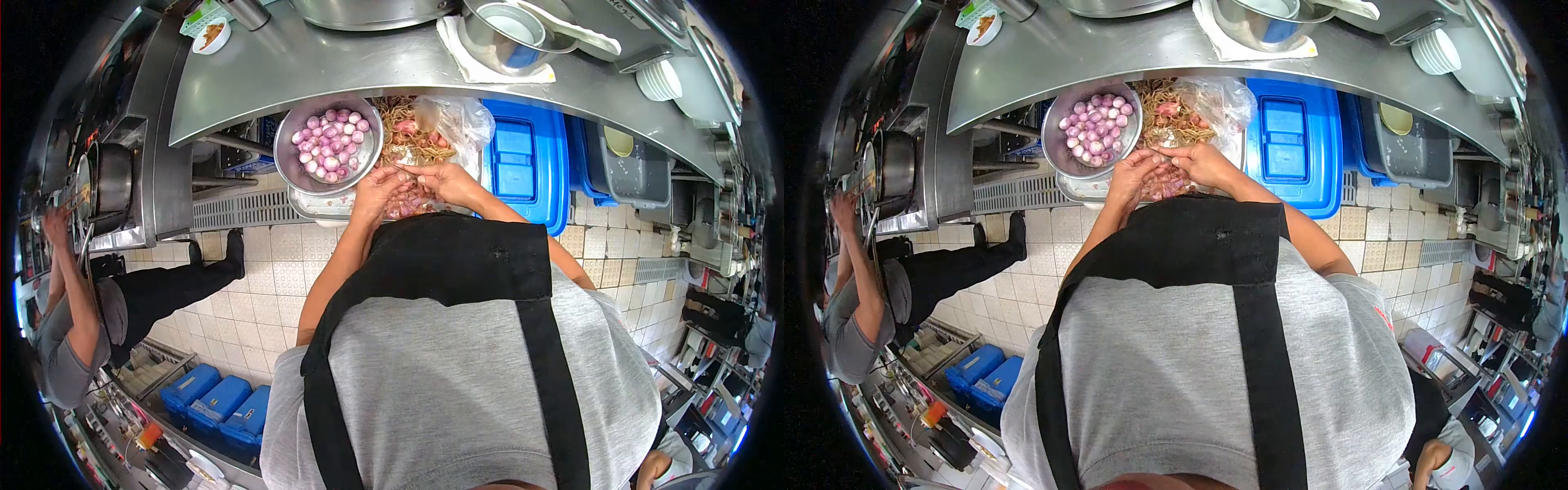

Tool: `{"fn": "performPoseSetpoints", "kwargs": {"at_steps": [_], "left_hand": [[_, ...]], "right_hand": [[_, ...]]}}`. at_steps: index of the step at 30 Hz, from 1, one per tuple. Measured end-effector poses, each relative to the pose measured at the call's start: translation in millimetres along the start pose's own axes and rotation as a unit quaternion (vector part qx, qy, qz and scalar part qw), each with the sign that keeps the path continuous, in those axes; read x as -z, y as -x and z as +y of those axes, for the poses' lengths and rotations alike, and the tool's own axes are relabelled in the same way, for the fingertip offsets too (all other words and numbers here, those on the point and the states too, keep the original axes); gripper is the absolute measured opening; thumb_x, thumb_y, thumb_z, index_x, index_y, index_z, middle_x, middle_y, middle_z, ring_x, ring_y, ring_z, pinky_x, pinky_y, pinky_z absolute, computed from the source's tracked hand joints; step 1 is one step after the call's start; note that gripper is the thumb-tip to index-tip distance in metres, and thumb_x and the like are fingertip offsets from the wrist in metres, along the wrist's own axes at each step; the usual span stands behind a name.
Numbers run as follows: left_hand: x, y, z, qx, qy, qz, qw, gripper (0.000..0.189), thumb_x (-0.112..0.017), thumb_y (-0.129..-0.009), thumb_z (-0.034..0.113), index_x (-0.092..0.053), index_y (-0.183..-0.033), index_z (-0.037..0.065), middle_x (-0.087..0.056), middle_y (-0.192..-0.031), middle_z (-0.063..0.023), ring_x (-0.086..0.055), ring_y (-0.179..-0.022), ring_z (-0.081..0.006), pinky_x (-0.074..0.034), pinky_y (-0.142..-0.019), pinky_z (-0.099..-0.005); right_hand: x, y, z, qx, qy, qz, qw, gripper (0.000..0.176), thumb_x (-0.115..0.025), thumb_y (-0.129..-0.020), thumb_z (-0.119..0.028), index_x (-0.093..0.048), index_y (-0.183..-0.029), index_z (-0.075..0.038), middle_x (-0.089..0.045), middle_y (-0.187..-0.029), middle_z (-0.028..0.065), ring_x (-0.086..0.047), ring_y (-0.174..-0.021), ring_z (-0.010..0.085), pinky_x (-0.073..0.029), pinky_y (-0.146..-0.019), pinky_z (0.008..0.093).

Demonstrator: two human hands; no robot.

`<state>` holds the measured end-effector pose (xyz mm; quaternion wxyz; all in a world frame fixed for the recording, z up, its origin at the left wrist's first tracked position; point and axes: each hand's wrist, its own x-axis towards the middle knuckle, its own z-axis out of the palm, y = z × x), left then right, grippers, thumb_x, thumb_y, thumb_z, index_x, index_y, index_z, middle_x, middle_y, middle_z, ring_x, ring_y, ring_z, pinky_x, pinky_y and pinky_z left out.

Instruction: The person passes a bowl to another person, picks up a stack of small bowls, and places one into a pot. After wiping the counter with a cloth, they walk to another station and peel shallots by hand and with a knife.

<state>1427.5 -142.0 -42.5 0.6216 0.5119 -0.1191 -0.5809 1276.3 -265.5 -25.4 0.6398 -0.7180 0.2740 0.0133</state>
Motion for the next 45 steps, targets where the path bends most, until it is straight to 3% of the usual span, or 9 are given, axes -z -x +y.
{"fn": "performPoseSetpoints", "kwargs": {"at_steps": [4,7,16,19,22,26,35,41,45], "left_hand": [[-1.2,0.8,1.8,-0.015,0.015,-0.003,1.000,0.030,-0.063,-0.084,0.002,-0.057,-0.113,-0.004,-0.065,-0.096,-0.0094,-0.063,-0.082,-0.0135,-0.053,-0.070,-0.0230],[0.8,0.5,-0.3,-0.020,0.028,-0.021,0.999,0.032,-0.063,-0.084,0.001,-0.056,-0.115,-0.003,-0.064,-0.099,-0.0089,-0.063,-0.085,-0.0134,-0.053,-0.070,-0.0234],[5.4,-3.4,-5.9,-0.007,0.017,-0.022,1.000,0.026,-0.064,-0.083,0.002,-0.057,-0.108,-0.001,-0.063,-0.096,-0.0087,-0.063,-0.082,-0.0144,-0.054,-0.065,-0.0247],[9.6,-4.8,-9.2,-0.002,-0.001,-0.016,1.000,0.027,-0.064,-0.083,0.002,-0.056,-0.109,-0.002,-0.063,-0.095,-0.0087,-0.063,-0.081,-0.0142,-0.054,-0.066,-0.0248],[5.5,-0.8,-6.0,0.003,0.006,-0.007,1.000,0.029,-0.064,-0.083,0.003,-0.056,-0.111,-0.002,-0.063,-0.094,-0.0079,-0.063,-0.081,-0.0135,-0.053,-0.069,-0.0238],[2.2,4.1,0.7,0.006,0.029,-0.027,0.999,0.031,-0.064,-0.084,0.003,-0.056,-0.114,-0.003,-0.063,-0.095,-0.0071,-0.063,-0.083,-0.0126,-0.052,-0.073,-0.0225],[5.3,-4.8,-9.0,-0.012,-0.004,-0.011,1.000,0.030,-0.064,-0.084,0.003,-0.056,-0.113,-0.002,-0.063,-0.094,-0.0075,-0.063,-0.082,-0.0127,-0.053,-0.073,-0.0227],[7.9,-6.9,-9.3,-0.010,-0.062,-0.003,0.998,0.029,-0.064,-0.084,0.003,-0.056,-0.111,-0.003,-0.063,-0.093,-0.0080,-0.063,-0.081,-0.0132,-0.054,-0.068,-0.0250],[1.4,-1.8,-4.1,-0.007,-0.034,0.001,0.999,0.029,-0.065,-0.083,0.003,-0.057,-0.111,-0.004,-0.064,-0.094,-0.0094,-0.063,-0.080,-0.0140,-0.054,-0.068,-0.0252]], "right_hand": [[7.0,1.7,-2.6,-0.091,-0.257,-0.034,0.961,0.038,-0.048,-0.094,-0.013,-0.050,-0.133,-0.015,-0.055,-0.072,0.0013,-0.046,-0.048,0.0077,-0.037,-0.039,0.0227],[8.0,4.2,-7.5,-0.104,-0.267,-0.006,0.958,0.038,-0.047,-0.095,-0.013,-0.049,-0.132,-0.012,-0.054,-0.074,0.0017,-0.045,-0.047,0.0072,-0.034,-0.037,0.0226],[0.4,8.9,-16.8,-0.057,-0.059,-0.022,0.996,0.038,-0.050,-0.093,-0.014,-0.051,-0.131,-0.018,-0.053,-0.070,-0.0006,-0.045,-0.046,0.0070,-0.037,-0.040,0.0219],[-0.3,6.5,-10.2,0.025,0.107,0.002,0.994,0.038,-0.049,-0.094,-0.013,-0.052,-0.131,-0.022,-0.052,-0.070,-0.0006,-0.045,-0.048,0.0071,-0.038,-0.040,0.0220],[2.4,5.3,-9.7,-0.068,-0.057,-0.021,0.996,0.038,-0.049,-0.094,-0.014,-0.050,-0.132,-0.016,-0.053,-0.071,0.0001,-0.046,-0.048,0.0075,-0.036,-0.039,0.0223],[6.2,6.1,-5.2,-0.119,-0.320,-0.013,0.940,0.040,-0.049,-0.094,-0.013,-0.046,-0.133,-0.005,-0.053,-0.071,0.0015,-0.044,-0.043,0.0074,-0.032,-0.035,0.0215],[4.3,7.9,-17.2,-0.057,-0.059,-0.033,0.996,0.037,-0.051,-0.093,-0.014,-0.052,-0.130,-0.014,-0.053,-0.070,0.0009,-0.045,-0.046,0.0071,-0.037,-0.040,0.0220],[-0.2,4.4,-4.6,0.094,0.117,0.025,0.988,0.035,-0.051,-0.093,-0.014,-0.055,-0.128,-0.014,-0.052,-0.068,0.0005,-0.046,-0.047,0.0074,-0.036,-0.039,0.0222],[6.7,5.8,-5.4,-0.087,-0.161,-0.029,0.983,0.036,-0.049,-0.094,-0.014,-0.052,-0.130,-0.011,-0.052,-0.069,0.0006,-0.045,-0.046,0.0073,-0.035,-0.037,0.0221]]}}
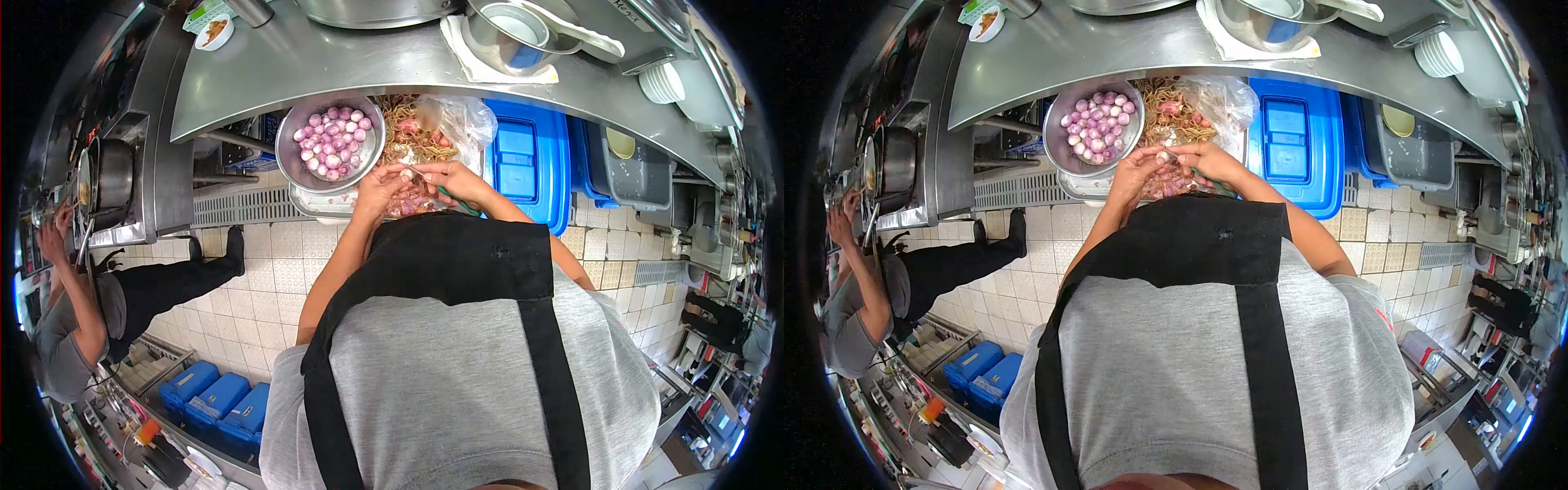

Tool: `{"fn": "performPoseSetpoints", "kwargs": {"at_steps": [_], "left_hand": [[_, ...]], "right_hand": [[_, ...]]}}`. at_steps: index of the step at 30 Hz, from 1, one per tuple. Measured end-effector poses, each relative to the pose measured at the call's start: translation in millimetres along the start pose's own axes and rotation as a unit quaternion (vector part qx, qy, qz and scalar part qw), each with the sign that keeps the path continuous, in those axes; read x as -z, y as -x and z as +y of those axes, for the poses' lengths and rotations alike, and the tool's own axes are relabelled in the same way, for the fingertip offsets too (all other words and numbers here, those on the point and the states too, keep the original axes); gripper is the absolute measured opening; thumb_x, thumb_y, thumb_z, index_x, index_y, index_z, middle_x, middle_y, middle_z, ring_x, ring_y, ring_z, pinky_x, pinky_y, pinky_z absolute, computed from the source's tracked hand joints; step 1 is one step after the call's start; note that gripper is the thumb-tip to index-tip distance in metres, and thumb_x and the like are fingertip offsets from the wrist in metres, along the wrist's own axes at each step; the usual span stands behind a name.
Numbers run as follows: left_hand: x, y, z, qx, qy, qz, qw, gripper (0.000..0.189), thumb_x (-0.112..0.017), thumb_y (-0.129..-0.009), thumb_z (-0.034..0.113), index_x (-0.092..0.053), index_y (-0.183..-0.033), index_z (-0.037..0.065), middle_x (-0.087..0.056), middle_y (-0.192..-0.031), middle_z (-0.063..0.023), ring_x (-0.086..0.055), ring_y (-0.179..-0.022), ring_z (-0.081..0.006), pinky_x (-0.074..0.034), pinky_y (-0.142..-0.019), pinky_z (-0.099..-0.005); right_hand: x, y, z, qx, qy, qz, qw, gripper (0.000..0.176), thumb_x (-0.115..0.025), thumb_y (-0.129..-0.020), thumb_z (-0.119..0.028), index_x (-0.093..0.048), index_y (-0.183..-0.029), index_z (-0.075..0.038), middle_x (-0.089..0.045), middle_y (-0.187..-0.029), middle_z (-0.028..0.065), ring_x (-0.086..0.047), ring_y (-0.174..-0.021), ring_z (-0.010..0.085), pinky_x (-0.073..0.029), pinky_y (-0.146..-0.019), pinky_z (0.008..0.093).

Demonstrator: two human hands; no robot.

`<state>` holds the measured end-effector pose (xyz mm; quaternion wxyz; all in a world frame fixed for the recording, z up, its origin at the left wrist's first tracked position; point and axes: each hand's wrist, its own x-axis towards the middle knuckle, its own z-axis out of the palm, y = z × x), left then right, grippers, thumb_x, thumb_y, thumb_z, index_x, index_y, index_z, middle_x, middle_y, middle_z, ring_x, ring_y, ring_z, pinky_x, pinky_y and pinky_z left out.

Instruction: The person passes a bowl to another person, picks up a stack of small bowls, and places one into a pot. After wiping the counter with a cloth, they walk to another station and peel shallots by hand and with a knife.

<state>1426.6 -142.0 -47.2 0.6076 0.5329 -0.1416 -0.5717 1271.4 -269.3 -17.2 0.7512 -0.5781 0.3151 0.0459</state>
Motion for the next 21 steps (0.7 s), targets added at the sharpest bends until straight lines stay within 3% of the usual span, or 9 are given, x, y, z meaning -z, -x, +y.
{"fn": "performPoseSetpoints", "kwargs": {"at_steps": [3,12,15,18,20,21], "left_hand": [[-2.2,1.9,3.8,-0.012,0.029,-0.010,0.999,0.028,-0.065,-0.083,0.002,-0.058,-0.109,-0.005,-0.064,-0.096,-0.0103,-0.063,-0.081,-0.0139,-0.054,-0.069,-0.0254],[-2.0,2.8,5.7,-0.031,-0.076,0.007,0.997,0.028,-0.063,-0.081,-0.002,-0.059,-0.109,-0.005,-0.066,-0.093,-0.0100,-0.063,-0.080,-0.0127,-0.052,-0.068,-0.0226],[-1.7,3.9,8.6,-0.028,-0.111,0.005,0.993,0.028,-0.063,-0.081,-0.002,-0.059,-0.109,-0.005,-0.066,-0.090,-0.0105,-0.063,-0.077,-0.0123,-0.053,-0.066,-0.0228],[-3.4,4.9,9.3,-0.010,-0.124,0.024,0.992,0.031,-0.063,-0.081,-0.002,-0.058,-0.111,-0.005,-0.066,-0.091,-0.0109,-0.063,-0.073,-0.0129,-0.053,-0.066,-0.0234],[-1.2,3.2,4.9,0.001,-0.069,0.021,0.997,0.033,-0.062,-0.081,-0.003,-0.056,-0.114,-0.005,-0.065,-0.094,-0.0110,-0.063,-0.077,-0.0135,-0.054,-0.067,-0.0236],[1.2,2.7,2.1,0.006,-0.042,0.020,0.999,0.034,-0.061,-0.082,-0.003,-0.055,-0.115,-0.005,-0.065,-0.096,-0.0110,-0.063,-0.078,-0.0137,-0.054,-0.067,-0.0237]], "right_hand": [[1.4,0.7,0.8,-0.040,-0.152,-0.017,0.987,0.040,-0.047,-0.094,-0.012,-0.045,-0.134,-0.005,-0.052,-0.070,0.0019,-0.041,-0.043,0.0077,-0.031,-0.035,0.0230],[-3.8,-0.4,-2.0,0.044,0.166,-0.004,0.985,0.040,-0.049,-0.092,-0.011,-0.051,-0.132,-0.019,-0.055,-0.073,0.0018,-0.046,-0.045,0.0075,-0.039,-0.041,0.0217],[-5.8,-3.7,8.5,0.178,0.272,0.064,0.943,0.036,-0.057,-0.087,-0.011,-0.061,-0.121,-0.020,-0.061,-0.081,0.0138,-0.054,-0.047,0.0131,-0.048,-0.053,0.0298],[-0.2,-17.8,27.1,0.233,0.293,0.066,0.925,0.036,-0.055,-0.089,-0.012,-0.058,-0.124,-0.017,-0.058,-0.076,0.0098,-0.051,-0.046,0.0114,-0.044,-0.045,0.0282],[-0.1,-6.1,8.7,0.071,0.087,0.012,0.994,0.038,-0.051,-0.092,-0.012,-0.053,-0.129,-0.015,-0.054,-0.073,0.0045,-0.046,-0.046,0.0089,-0.037,-0.040,0.0238],[-0.9,-1.4,0.9,-0.013,-0.019,-0.018,1.000,0.039,-0.050,-0.093,-0.012,-0.050,-0.132,-0.014,-0.052,-0.072,0.0019,-0.044,-0.046,0.0077,-0.034,-0.038,0.0216]]}}
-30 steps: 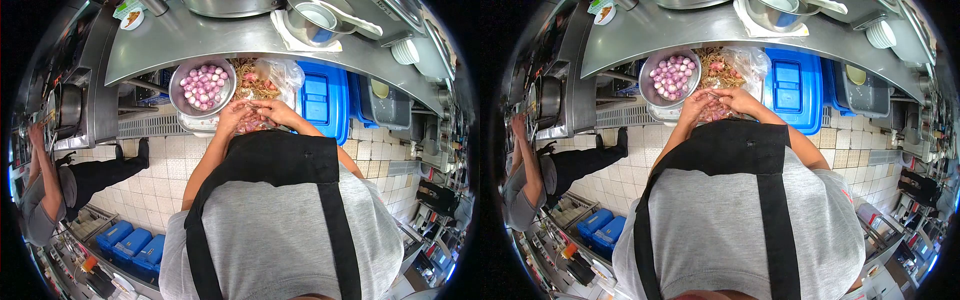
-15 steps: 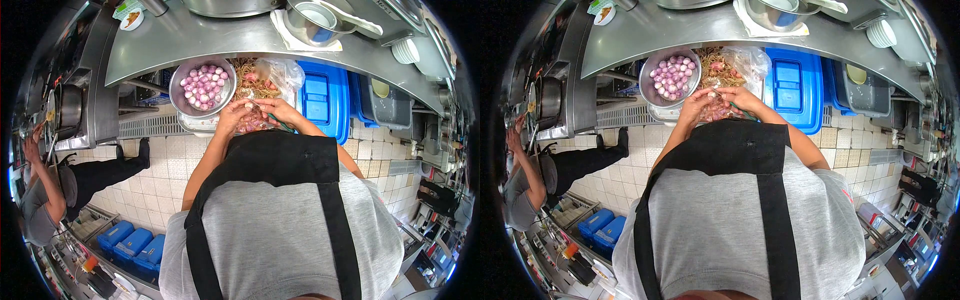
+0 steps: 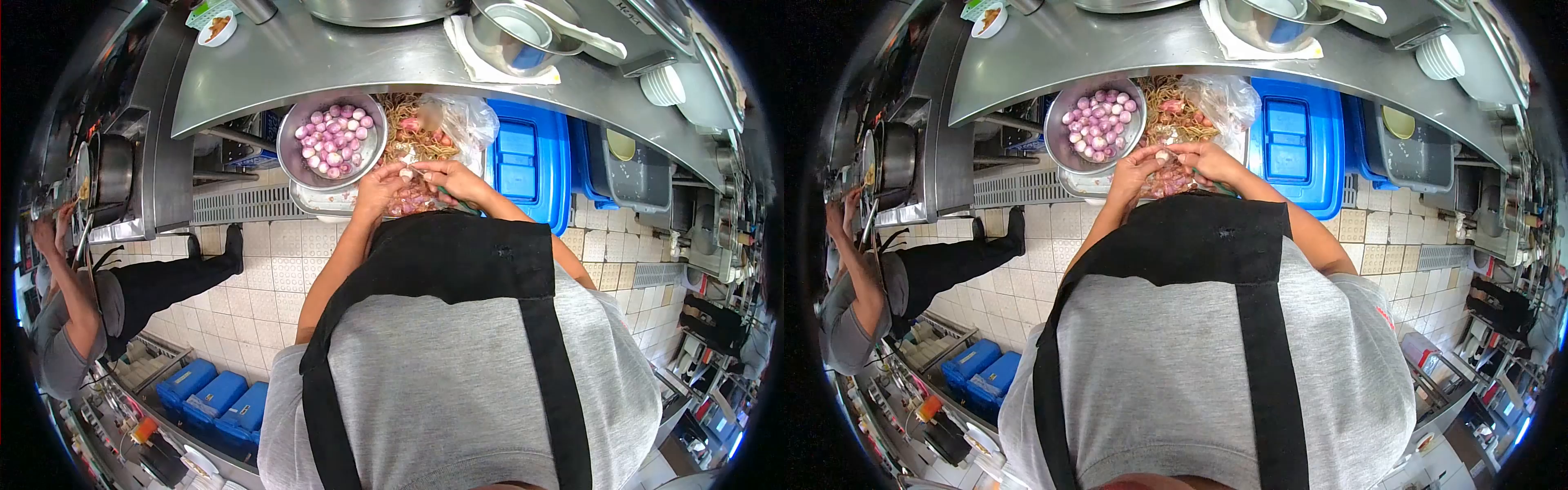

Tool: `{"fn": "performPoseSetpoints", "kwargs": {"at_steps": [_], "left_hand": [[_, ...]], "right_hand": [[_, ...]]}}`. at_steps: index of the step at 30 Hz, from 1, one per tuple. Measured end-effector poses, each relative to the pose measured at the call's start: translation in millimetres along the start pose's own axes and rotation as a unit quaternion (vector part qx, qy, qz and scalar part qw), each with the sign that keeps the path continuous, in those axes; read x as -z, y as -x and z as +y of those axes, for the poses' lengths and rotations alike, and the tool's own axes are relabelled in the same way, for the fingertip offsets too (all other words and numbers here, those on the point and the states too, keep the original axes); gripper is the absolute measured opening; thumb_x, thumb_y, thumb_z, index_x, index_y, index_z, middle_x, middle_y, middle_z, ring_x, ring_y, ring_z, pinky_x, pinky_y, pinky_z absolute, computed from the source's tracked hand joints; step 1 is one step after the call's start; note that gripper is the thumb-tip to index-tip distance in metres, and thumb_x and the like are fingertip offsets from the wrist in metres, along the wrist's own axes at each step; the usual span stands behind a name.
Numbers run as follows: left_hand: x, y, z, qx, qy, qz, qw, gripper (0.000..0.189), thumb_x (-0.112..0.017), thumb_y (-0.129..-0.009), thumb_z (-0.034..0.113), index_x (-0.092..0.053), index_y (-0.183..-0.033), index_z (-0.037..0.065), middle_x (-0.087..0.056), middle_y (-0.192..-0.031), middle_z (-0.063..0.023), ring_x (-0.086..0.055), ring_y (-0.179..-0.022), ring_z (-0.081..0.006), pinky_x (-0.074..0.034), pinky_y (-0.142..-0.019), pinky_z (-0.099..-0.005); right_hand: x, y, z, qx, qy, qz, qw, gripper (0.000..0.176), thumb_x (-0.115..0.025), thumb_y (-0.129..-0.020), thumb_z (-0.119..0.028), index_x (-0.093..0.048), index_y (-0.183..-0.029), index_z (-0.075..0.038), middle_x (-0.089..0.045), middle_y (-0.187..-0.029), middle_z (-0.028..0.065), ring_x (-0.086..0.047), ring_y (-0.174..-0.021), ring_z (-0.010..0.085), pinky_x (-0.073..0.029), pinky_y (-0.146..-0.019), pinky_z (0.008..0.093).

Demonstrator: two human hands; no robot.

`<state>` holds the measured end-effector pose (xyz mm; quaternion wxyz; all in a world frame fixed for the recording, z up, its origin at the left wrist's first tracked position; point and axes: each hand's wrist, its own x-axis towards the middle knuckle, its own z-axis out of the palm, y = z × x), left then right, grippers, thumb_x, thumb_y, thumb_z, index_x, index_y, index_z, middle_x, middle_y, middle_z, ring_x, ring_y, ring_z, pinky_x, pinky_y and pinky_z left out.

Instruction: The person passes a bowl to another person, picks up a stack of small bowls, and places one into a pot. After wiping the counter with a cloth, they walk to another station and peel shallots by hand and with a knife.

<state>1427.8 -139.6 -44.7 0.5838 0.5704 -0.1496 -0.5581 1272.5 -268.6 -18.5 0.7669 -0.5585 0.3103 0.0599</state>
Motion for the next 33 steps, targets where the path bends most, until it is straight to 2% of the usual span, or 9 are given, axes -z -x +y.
{"fn": "performPoseSetpoints", "kwargs": {"at_steps": [4,9,12,16,22,27,30,33], "left_hand": [[1.2,0.9,-0.6,-0.039,0.106,-0.038,0.993,0.038,-0.058,-0.084,-0.004,-0.050,-0.122,-0.005,-0.060,-0.108,-0.0124,-0.062,-0.091,-0.0162,-0.054,-0.078,-0.0253],[3.1,8.4,6.6,-0.004,0.218,-0.054,0.974,0.036,-0.054,-0.089,0.000,-0.048,-0.124,-0.005,-0.057,-0.113,-0.0137,-0.060,-0.101,-0.0203,-0.052,-0.089,-0.0282],[9.0,6.6,4.2,0.025,0.256,-0.077,0.963,0.035,-0.051,-0.091,0.002,-0.046,-0.126,-0.004,-0.058,-0.114,-0.0151,-0.060,-0.103,-0.0221,-0.053,-0.089,-0.0276],[9.8,6.5,3.0,0.032,0.248,-0.035,0.968,0.036,-0.050,-0.092,0.004,-0.045,-0.127,-0.004,-0.058,-0.112,-0.0145,-0.061,-0.100,-0.0219,-0.053,-0.088,-0.0275],[6.8,8.4,3.9,0.027,0.240,-0.031,0.970,0.038,-0.052,-0.092,0.006,-0.045,-0.128,-0.005,-0.060,-0.107,-0.0121,-0.063,-0.094,-0.0199,-0.054,-0.082,-0.0264],[4.7,4.7,0.0,0.044,0.248,-0.051,0.966,0.036,-0.053,-0.091,0.005,-0.047,-0.126,-0.004,-0.060,-0.106,-0.0113,-0.063,-0.094,-0.0194,-0.054,-0.082,-0.0266],[6.7,5.7,-1.7,0.023,0.236,-0.032,0.971,0.033,-0.055,-0.090,0.005,-0.051,-0.121,-0.003,-0.061,-0.106,-0.0104,-0.063,-0.091,-0.0185,-0.054,-0.080,-0.0265],[16.5,0.6,5.0,-0.082,0.184,0.063,0.977,0.029,-0.059,-0.089,0.006,-0.054,-0.116,-0.001,-0.061,-0.104,-0.0087,-0.063,-0.087,-0.0174,-0.053,-0.077,-0.0265]], "right_hand": [[3.8,-0.5,1.7,-0.015,-0.106,0.035,0.994,0.040,-0.048,-0.094,-0.013,-0.046,-0.134,-0.012,-0.051,-0.072,0.0015,-0.040,-0.043,0.0077,-0.030,-0.035,0.0216],[13.6,-9.9,22.0,-0.044,0.002,0.052,0.998,0.041,-0.048,-0.094,-0.014,-0.045,-0.135,-0.010,-0.052,-0.072,0.0023,-0.042,-0.041,0.0076,-0.032,-0.035,0.0215],[19.0,-18.6,38.9,-0.067,0.045,0.049,0.996,0.042,-0.048,-0.094,-0.014,-0.044,-0.135,-0.009,-0.053,-0.073,0.0027,-0.043,-0.041,0.0075,-0.034,-0.035,0.0214],[10.4,-6.5,19.3,-0.049,0.079,0.073,0.993,0.044,-0.048,-0.094,-0.015,-0.041,-0.137,-0.008,-0.054,-0.072,0.0028,-0.044,-0.041,0.0073,-0.035,-0.036,0.0212],[1.0,1.3,-0.1,0.028,-0.067,-0.025,0.997,0.043,-0.046,-0.095,-0.015,-0.041,-0.138,-0.009,-0.053,-0.073,0.0032,-0.044,-0.044,0.0072,-0.034,-0.038,0.0201],[-6.8,5.8,-7.2,0.053,-0.079,-0.053,0.994,0.042,-0.047,-0.095,-0.013,-0.042,-0.137,-0.009,-0.053,-0.075,0.0031,-0.045,-0.047,0.0072,-0.034,-0.038,0.0198],[-1.9,2.5,-0.9,0.045,-0.099,-0.028,0.994,0.042,-0.048,-0.094,-0.011,-0.044,-0.136,-0.008,-0.053,-0.075,0.0028,-0.044,-0.046,0.0072,-0.034,-0.038,0.0199],[6.3,1.5,12.9,0.030,-0.106,-0.009,0.994,0.043,-0.050,-0.093,-0.011,-0.044,-0.136,-0.008,-0.053,-0.074,0.0022,-0.044,-0.045,0.0069,-0.033,-0.036,0.0205]]}}
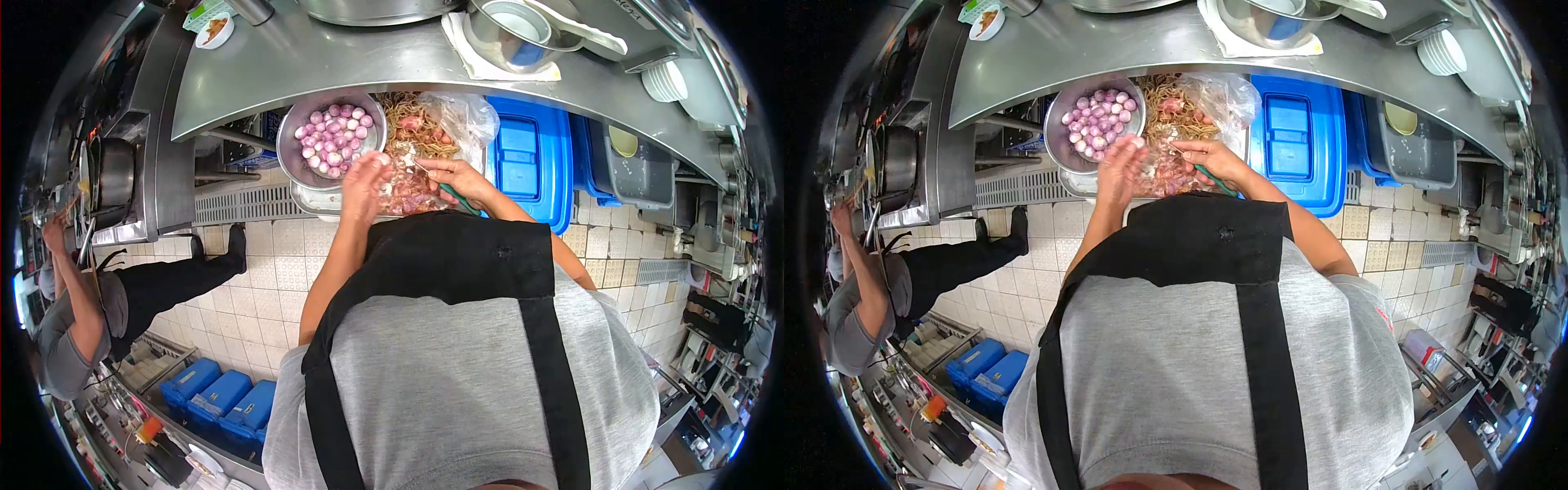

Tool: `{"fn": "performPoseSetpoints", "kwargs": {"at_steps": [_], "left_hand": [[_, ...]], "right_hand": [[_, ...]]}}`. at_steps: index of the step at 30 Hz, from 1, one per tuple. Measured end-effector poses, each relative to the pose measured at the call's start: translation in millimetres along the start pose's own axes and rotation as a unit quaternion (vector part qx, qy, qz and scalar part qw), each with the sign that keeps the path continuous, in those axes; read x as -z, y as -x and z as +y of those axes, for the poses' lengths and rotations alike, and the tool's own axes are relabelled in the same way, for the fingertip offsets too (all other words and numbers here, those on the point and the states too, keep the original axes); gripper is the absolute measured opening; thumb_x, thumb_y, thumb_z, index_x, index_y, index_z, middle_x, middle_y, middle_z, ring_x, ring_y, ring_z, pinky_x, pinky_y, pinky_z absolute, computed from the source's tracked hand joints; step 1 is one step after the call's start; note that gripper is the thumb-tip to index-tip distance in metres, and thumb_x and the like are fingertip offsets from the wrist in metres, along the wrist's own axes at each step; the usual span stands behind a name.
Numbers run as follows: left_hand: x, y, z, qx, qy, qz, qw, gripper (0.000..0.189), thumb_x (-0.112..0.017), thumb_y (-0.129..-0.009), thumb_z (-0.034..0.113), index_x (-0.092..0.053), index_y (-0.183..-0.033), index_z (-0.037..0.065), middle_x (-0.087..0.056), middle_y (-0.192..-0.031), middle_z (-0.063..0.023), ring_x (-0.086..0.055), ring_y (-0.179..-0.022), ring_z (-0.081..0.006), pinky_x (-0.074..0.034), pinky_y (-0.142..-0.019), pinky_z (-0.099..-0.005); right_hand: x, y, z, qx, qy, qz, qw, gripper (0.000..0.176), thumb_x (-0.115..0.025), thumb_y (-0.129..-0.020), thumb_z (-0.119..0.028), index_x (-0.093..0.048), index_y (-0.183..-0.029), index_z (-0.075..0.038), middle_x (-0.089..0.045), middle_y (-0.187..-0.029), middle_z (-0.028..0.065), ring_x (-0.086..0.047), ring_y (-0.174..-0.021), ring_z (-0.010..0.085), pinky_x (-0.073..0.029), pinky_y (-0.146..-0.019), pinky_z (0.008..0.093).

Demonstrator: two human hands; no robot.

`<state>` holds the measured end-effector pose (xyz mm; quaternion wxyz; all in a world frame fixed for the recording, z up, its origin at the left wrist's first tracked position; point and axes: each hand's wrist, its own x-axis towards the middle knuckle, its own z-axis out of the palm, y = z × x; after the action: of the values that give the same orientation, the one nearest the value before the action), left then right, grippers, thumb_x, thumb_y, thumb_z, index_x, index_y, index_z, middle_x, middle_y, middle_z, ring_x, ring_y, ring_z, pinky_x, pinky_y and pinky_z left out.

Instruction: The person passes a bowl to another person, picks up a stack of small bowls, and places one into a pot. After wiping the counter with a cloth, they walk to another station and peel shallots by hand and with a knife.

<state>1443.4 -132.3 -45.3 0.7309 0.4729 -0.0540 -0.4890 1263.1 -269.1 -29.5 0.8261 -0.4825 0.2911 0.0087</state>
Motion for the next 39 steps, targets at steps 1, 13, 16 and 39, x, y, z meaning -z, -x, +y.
{"fn": "performPoseSetpoints", "kwargs": {"at_steps": [1,13,16,39], "left_hand": [[3.0,-5.8,2.6,-0.080,-0.034,0.008,0.996,0.029,-0.061,-0.087,0.006,-0.057,-0.115,0.002,-0.060,-0.106,-0.0083,-0.062,-0.082,-0.0166,-0.051,-0.077,-0.0259],[-63.4,-52.6,12.5,-0.266,-0.544,-0.053,0.794,0.018,-0.059,-0.084,0.009,-0.066,-0.100,0.006,-0.066,-0.093,-0.0132,-0.064,-0.085,-0.0241,-0.050,-0.076,-0.0310],[-75.1,-69.5,-12.9,-0.272,-0.538,-0.112,0.790,0.014,-0.059,-0.084,0.009,-0.067,-0.094,0.006,-0.067,-0.091,-0.0132,-0.064,-0.083,-0.0268,-0.050,-0.076,-0.0333],[-77.8,-66.4,-45.6,-0.172,-0.586,0.018,0.792,0.017,-0.068,-0.070,0.015,-0.064,-0.084,0.006,-0.064,-0.077,-0.0096,-0.063,-0.071,-0.0264,-0.050,-0.066,-0.0384]], "right_hand": [[3.9,-0.7,5.3,-0.016,-0.001,0.007,1.000,0.043,-0.049,-0.093,-0.011,-0.043,-0.136,-0.008,-0.053,-0.074,0.0021,-0.044,-0.045,0.0070,-0.033,-0.036,0.0206],[20.7,6.6,31.7,-0.074,0.017,0.061,0.995,0.040,-0.050,-0.094,-0.013,-0.046,-0.133,-0.006,-0.057,-0.074,0.0033,-0.043,-0.042,0.0072,-0.034,-0.035,0.0207],[25.6,17.3,34.8,-0.079,0.002,0.069,0.994,0.033,-0.050,-0.093,-0.013,-0.053,-0.123,-0.001,-0.054,-0.073,0.0036,-0.043,-0.042,0.0076,-0.033,-0.035,0.0214],[26.0,-21.8,-21.2,-0.023,0.053,0.154,0.986,0.044,-0.051,-0.094,-0.017,-0.042,-0.136,-0.010,-0.051,-0.074,0.0001,-0.044,-0.043,0.0062,-0.034,-0.036,0.0210]]}}
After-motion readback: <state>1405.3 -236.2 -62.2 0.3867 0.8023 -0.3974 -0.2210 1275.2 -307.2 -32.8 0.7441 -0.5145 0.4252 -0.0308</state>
